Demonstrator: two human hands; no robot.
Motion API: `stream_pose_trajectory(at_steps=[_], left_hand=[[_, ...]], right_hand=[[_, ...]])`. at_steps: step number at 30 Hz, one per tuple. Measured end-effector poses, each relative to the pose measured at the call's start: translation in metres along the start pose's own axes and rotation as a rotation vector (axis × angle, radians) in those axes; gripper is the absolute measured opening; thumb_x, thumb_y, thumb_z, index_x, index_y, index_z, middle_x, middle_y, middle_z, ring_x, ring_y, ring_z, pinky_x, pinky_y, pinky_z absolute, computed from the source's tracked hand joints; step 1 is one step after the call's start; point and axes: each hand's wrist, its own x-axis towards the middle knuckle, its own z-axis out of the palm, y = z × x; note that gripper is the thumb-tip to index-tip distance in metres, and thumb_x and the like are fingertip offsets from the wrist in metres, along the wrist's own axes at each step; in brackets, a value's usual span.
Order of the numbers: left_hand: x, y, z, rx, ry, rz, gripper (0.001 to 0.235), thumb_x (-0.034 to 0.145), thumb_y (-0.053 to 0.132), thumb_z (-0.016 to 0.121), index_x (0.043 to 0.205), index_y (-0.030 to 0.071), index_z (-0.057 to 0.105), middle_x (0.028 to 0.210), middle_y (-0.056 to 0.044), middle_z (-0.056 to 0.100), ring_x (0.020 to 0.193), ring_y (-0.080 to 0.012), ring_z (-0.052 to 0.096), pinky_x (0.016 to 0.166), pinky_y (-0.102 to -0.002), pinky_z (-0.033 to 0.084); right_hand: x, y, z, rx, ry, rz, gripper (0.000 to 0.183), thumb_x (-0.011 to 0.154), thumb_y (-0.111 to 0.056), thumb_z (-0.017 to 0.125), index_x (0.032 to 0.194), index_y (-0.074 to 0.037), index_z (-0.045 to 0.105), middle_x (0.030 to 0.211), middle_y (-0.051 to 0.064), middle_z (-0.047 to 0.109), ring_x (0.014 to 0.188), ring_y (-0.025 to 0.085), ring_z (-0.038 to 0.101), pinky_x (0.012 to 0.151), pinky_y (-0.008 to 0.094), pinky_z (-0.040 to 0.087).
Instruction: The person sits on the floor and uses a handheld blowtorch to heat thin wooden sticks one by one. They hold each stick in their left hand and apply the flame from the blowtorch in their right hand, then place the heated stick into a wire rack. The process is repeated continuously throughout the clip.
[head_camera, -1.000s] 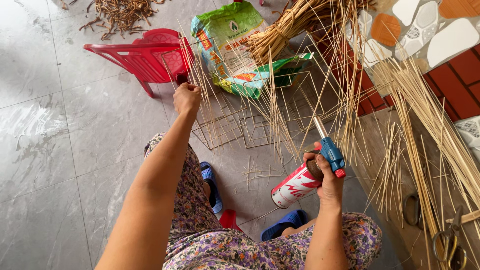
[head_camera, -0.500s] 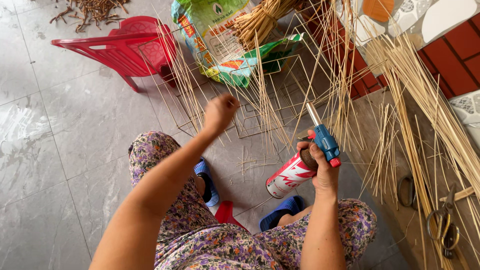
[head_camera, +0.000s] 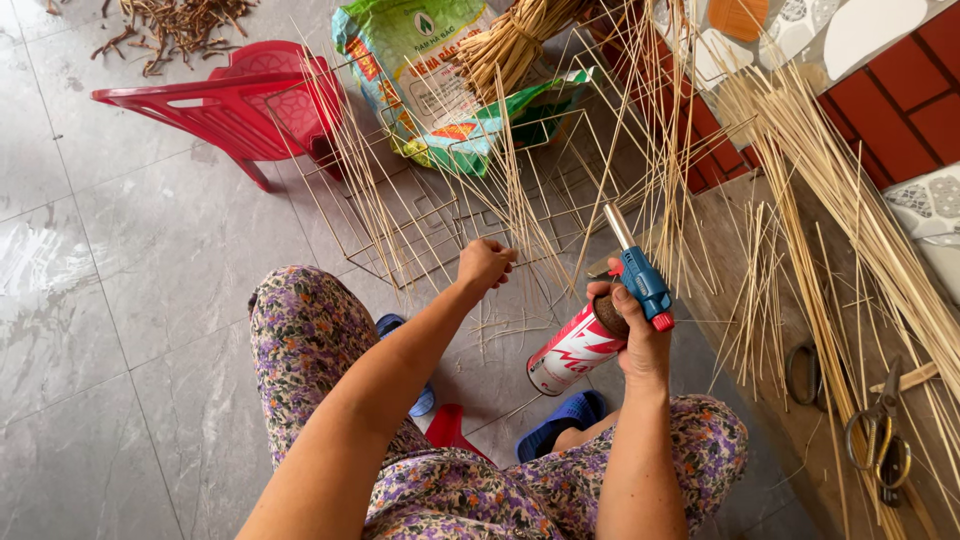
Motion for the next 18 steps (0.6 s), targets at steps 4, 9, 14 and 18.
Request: stream_pose_trajectory(at_steps=[4,9,14,18], left_hand=[[-0.013,0.006,-0.006,0.016,0.066,0.072,0.023,0.093,0.024,0.067,0.089,0.001,0.071,0.073,-0.006,0.071,0.057,-0.0123,0.070,0.048,-0.028,0.056],[-0.019,0.003,-0.009,-0.184,0.043,0.044,0.020,0.093,0.018,0.065,0.099,0.000,0.067,0.076,-0.006,0.074,0.056,-0.0140,0.068,0.047,-0.029,0.055],[-0.015,0.006,-0.014,-0.335,-0.022,-0.019,0.027,0.095,0.022,0.066,0.115,0.002,0.063,0.080,-0.007,0.074,0.054,-0.0128,0.065,0.047,-0.027,0.053],[-0.021,0.019,-0.015,-0.324,-0.038,0.004,0.035,0.098,0.032,0.066,0.120,0.005,0.064,0.077,-0.009,0.071,0.050,-0.0115,0.058,0.044,-0.027,0.046]], right_hand=[[0.000,-0.001,0.002,0.004,-0.006,0.005,0.064,0.085,-0.032,0.082,0.134,0.004,0.060,0.100,0.016,0.075,0.094,0.020,0.073,0.090,0.033,0.058],[0.000,0.001,0.004,0.012,-0.007,0.004,0.065,0.084,-0.032,0.082,0.134,0.003,0.059,0.100,0.016,0.075,0.093,0.020,0.073,0.089,0.033,0.059],[0.003,0.006,0.002,0.027,-0.012,0.025,0.066,0.084,-0.032,0.081,0.135,0.003,0.059,0.099,0.015,0.075,0.092,0.020,0.073,0.087,0.034,0.059],[0.002,0.007,0.002,0.039,-0.023,0.029,0.064,0.085,-0.031,0.081,0.135,0.002,0.059,0.099,0.014,0.075,0.091,0.019,0.072,0.085,0.033,0.059]])
